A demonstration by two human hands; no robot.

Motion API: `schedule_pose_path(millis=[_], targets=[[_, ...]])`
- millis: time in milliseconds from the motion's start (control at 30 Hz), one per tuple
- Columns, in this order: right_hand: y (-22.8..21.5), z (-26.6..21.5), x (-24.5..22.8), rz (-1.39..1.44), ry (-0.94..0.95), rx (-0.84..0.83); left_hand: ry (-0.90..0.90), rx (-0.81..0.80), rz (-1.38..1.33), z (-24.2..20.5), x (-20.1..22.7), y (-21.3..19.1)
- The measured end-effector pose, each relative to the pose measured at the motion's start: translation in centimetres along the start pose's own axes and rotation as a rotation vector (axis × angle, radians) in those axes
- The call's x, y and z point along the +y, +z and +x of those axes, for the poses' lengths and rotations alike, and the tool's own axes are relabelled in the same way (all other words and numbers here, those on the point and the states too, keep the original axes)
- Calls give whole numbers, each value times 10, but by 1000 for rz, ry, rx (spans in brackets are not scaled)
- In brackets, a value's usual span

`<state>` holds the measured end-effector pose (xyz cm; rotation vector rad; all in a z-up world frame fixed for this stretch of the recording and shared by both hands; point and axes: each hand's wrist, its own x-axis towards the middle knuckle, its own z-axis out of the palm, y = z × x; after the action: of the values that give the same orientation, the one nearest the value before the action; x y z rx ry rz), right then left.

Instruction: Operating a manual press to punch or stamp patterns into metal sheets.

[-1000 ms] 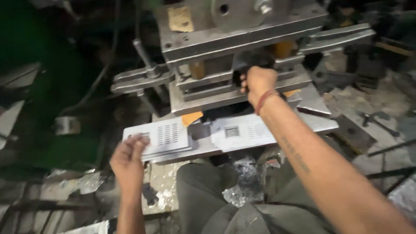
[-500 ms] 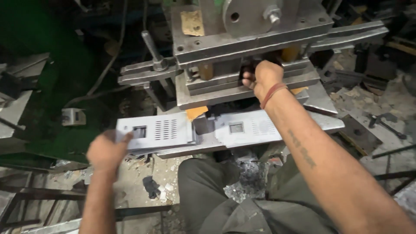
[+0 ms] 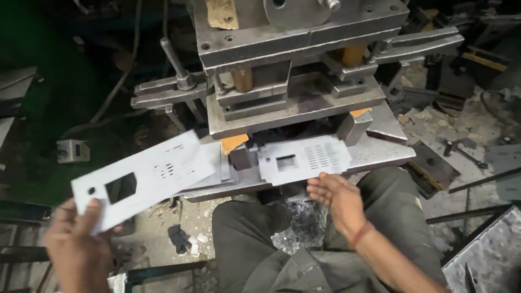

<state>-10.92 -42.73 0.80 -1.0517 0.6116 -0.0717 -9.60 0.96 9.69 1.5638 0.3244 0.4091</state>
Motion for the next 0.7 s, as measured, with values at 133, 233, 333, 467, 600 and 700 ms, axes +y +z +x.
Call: schedule_pose_path(millis=[133,233,333,467,600,700], targets=[[-2,0,4,-278,102,23,-26,48,93,-41,-17,67],[5,-18,-5,-274,140,-60,-258,-102,-136,-74,-15,137],[22,-40,-35,-210,13,-265,-207,-297,-297,-80,-21,196],[44,-33,-76,-119,-199,-68,-186,-370,-378,-53,-25,257],[66,4,-106,15,-177,46,-291,-496,-463,-16,-21,288],[95,27,-136,34,-130,17,-284,-577,-402,-22,5,274]])
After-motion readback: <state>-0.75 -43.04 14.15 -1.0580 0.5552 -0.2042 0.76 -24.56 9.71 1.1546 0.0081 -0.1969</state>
